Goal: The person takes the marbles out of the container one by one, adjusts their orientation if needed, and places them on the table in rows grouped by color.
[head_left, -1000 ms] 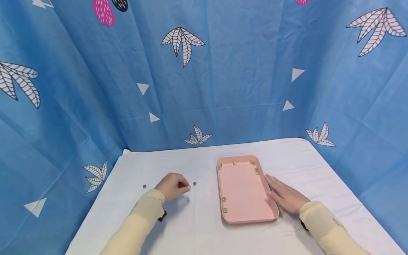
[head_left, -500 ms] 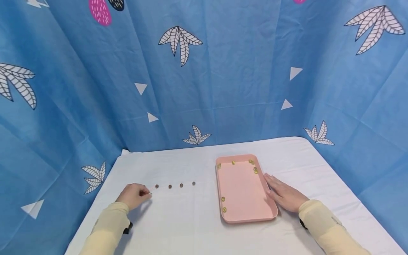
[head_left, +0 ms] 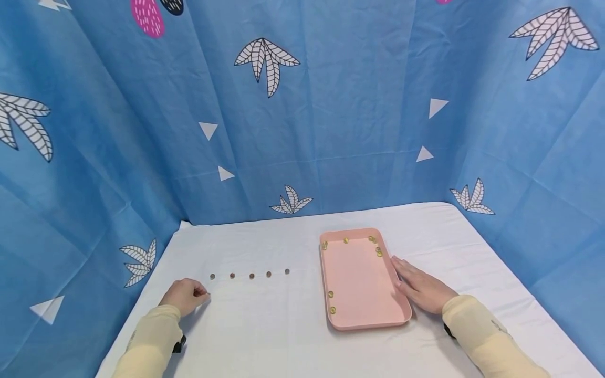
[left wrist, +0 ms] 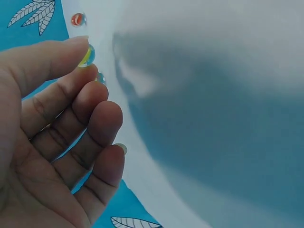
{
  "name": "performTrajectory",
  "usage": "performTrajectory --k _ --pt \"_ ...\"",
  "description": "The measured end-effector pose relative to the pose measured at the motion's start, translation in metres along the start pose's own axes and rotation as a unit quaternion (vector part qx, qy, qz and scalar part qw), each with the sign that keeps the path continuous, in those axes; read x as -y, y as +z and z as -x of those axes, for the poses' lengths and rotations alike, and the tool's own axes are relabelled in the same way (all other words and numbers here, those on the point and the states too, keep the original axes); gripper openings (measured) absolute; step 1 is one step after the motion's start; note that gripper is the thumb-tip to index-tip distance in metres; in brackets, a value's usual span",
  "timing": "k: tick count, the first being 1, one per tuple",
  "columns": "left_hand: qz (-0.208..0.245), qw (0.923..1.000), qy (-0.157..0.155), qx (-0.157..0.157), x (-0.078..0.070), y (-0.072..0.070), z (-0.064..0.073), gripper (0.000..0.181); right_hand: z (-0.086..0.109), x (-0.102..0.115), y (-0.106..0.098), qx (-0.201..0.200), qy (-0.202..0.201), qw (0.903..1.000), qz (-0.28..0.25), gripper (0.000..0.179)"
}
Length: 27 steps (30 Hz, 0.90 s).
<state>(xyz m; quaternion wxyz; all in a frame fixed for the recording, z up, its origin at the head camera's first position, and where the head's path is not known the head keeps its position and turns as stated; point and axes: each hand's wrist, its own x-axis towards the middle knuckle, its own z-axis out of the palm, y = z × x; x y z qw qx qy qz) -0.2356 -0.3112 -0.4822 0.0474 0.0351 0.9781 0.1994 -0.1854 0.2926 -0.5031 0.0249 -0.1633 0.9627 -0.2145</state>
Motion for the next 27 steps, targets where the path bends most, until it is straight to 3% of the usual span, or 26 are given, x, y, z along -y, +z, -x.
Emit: performTrajectory --k 13,27 --pt "-0.01 0.9999 -0.004 -0.012 0.014 0.011 -0.002 0.003 0.0 0.001 0.0 0.0 0.0 1.0 0.003 0.063" --pt "0.008 0.9997 -0.023 -0.003 0.017 0.011 0.001 0.015 0.0 0.003 0.0 -0.001 0.004 1.0 0.006 0.062"
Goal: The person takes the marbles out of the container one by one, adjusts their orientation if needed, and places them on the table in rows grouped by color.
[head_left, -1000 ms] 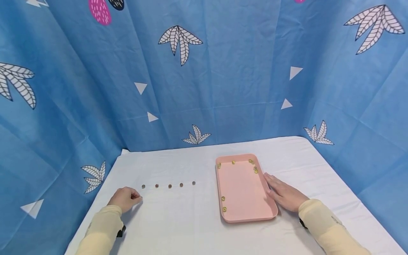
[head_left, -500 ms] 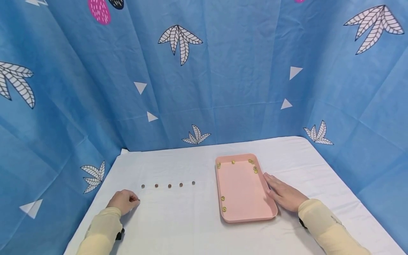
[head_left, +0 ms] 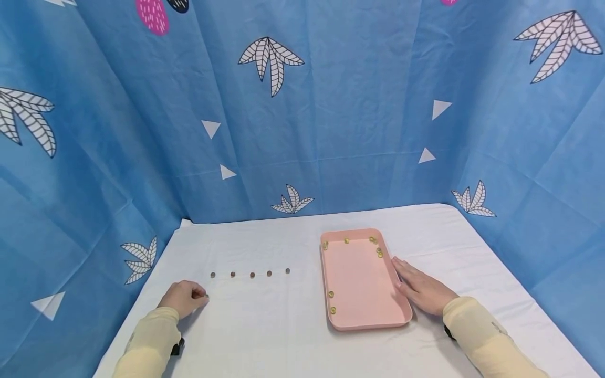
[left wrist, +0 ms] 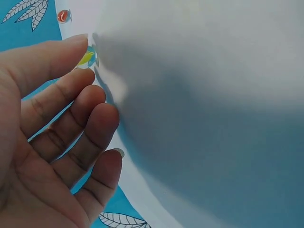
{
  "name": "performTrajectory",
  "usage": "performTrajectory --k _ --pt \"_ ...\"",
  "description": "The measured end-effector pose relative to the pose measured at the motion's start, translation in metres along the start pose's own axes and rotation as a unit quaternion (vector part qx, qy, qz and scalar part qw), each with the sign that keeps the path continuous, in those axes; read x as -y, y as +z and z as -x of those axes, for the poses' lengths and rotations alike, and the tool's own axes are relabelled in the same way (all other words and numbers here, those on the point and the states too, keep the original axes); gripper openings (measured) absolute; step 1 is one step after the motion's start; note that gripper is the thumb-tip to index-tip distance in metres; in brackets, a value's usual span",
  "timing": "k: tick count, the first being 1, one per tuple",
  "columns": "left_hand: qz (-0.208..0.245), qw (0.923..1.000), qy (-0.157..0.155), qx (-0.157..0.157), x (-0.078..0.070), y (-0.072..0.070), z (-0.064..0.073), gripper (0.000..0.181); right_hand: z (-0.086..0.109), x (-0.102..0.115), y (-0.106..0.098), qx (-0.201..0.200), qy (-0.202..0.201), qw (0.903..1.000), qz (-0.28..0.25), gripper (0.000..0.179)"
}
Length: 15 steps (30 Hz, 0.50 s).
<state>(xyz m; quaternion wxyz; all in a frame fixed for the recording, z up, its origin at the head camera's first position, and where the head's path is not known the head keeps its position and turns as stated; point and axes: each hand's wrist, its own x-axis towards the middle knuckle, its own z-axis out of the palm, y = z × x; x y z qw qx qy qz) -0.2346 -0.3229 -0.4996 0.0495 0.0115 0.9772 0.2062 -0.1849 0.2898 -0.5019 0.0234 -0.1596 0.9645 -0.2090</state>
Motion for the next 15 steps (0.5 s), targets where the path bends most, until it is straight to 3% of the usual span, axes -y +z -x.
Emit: performTrajectory --k 7,15 --pt "0.008 0.9999 -0.006 -0.006 0.0 -0.005 -0.001 0.023 0.0 0.0 0.001 -0.001 0.0 1.0 0.003 0.062" --pt "0.036 0.9985 0.025 -0.033 -0.019 -0.022 0.007 0.023 0.0 0.0 0.001 -0.001 0.005 1.0 0.003 0.062"
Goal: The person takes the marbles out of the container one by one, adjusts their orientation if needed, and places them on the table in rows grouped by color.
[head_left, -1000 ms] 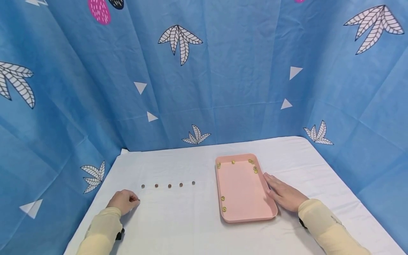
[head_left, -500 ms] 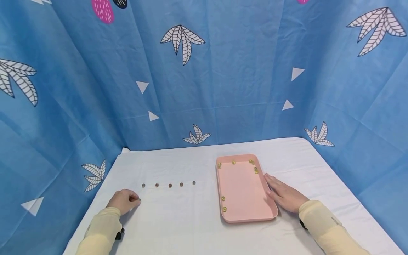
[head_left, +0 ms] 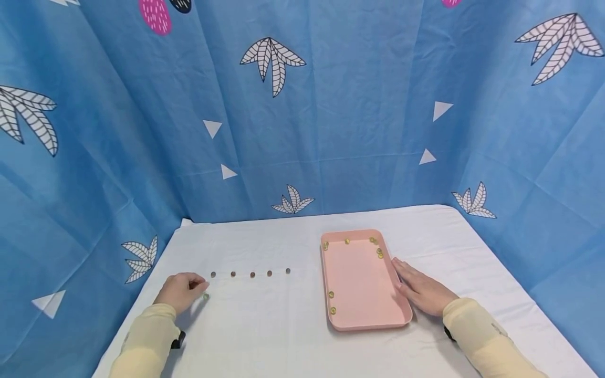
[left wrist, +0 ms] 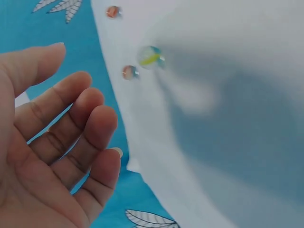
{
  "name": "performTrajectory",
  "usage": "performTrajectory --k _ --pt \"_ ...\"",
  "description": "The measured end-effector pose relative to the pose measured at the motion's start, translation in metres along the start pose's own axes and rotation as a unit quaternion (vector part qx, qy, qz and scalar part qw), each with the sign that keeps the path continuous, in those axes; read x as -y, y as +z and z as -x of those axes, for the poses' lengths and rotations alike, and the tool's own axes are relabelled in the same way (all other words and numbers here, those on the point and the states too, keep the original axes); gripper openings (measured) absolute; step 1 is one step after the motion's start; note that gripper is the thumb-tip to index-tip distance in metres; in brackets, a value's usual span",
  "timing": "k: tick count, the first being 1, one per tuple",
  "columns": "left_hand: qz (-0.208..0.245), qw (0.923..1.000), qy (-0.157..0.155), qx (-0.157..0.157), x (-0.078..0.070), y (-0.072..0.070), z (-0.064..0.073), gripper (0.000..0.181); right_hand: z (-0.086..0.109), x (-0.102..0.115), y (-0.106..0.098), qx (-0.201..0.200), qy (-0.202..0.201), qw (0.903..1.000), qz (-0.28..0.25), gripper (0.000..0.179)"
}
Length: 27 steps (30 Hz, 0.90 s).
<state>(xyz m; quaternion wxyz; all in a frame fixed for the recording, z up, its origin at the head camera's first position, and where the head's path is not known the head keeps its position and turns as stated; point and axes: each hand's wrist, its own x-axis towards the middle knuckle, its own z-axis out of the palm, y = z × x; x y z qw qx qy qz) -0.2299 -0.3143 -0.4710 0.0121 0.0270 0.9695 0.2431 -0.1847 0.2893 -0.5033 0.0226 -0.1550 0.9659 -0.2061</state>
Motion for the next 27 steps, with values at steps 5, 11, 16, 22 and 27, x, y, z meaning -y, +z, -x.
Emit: performTrajectory --k 5,11,16,22,27 --pt "0.006 0.9999 0.006 -0.009 -0.019 -0.002 0.005 0.025 0.0 0.0 -0.001 0.001 0.001 1.0 -0.002 0.062" --pt "0.007 0.9989 0.032 -0.032 -0.042 0.003 0.004 0.023 0.0 0.0 -0.001 0.004 0.004 1.0 -0.004 0.063" --pt "0.011 0.9976 0.056 -0.04 -0.063 0.011 0.0 0.018 0.0 -0.002 -0.001 0.005 0.003 1.0 -0.004 0.063" --pt "0.027 0.995 0.087 -0.041 -0.087 0.023 -0.004 0.017 0.0 -0.002 0.0 0.002 0.002 1.0 -0.001 0.063" --pt "0.039 0.9934 0.1 -0.041 -0.099 0.037 -0.008 0.014 0.0 -0.002 0.0 0.001 0.001 1.0 -0.004 0.063"
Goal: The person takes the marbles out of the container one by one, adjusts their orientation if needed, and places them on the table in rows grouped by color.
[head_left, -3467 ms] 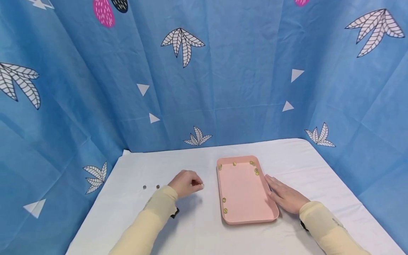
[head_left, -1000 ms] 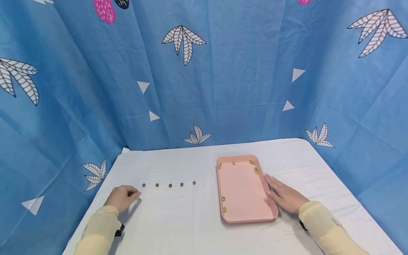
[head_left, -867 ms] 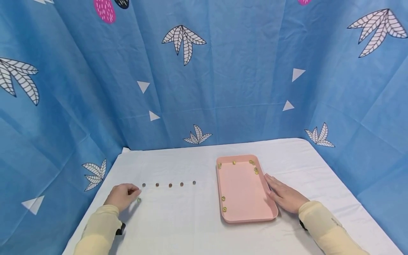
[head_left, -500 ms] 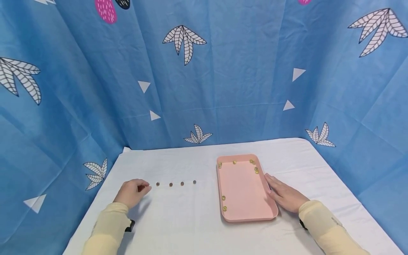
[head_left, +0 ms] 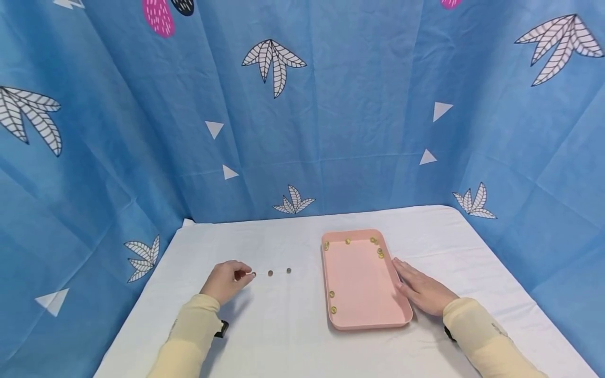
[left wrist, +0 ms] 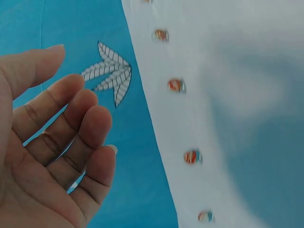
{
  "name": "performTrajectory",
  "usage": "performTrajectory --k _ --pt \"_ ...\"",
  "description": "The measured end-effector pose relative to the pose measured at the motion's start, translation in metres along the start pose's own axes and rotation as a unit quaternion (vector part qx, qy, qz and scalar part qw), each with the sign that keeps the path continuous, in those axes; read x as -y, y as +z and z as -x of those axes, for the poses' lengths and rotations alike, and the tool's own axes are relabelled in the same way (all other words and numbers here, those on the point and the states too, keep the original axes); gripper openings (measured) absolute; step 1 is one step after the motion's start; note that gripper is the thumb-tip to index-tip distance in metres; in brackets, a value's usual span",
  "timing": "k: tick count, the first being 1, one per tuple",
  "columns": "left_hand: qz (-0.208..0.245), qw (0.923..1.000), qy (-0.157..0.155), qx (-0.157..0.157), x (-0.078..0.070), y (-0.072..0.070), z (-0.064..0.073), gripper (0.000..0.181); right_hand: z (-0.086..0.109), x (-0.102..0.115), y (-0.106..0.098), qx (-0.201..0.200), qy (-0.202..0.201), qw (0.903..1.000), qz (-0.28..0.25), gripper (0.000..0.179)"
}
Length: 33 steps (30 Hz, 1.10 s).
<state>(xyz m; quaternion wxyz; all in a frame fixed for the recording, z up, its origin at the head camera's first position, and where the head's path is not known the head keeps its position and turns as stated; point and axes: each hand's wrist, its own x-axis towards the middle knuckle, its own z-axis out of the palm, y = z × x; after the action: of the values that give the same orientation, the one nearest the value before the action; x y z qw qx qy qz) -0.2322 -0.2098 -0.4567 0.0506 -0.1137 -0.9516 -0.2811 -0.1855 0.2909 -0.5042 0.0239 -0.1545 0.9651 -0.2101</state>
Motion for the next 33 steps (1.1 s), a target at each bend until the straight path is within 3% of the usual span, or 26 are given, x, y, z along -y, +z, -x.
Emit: performTrajectory --k 7,21,33 --pt "0.017 0.9997 0.012 0.012 -0.012 0.02 -0.006 0.013 0.0 0.0 0.001 -0.001 -0.002 1.0 0.001 0.062" --pt "0.041 0.9952 0.073 0.052 -0.051 0.05 -0.019 0.017 0.0 0.002 0.0 -0.001 -0.001 1.0 0.003 0.062" --pt "0.029 0.9917 0.095 0.081 -0.104 0.066 -0.039 0.028 0.001 0.003 -0.001 0.002 0.005 1.0 0.001 0.062"
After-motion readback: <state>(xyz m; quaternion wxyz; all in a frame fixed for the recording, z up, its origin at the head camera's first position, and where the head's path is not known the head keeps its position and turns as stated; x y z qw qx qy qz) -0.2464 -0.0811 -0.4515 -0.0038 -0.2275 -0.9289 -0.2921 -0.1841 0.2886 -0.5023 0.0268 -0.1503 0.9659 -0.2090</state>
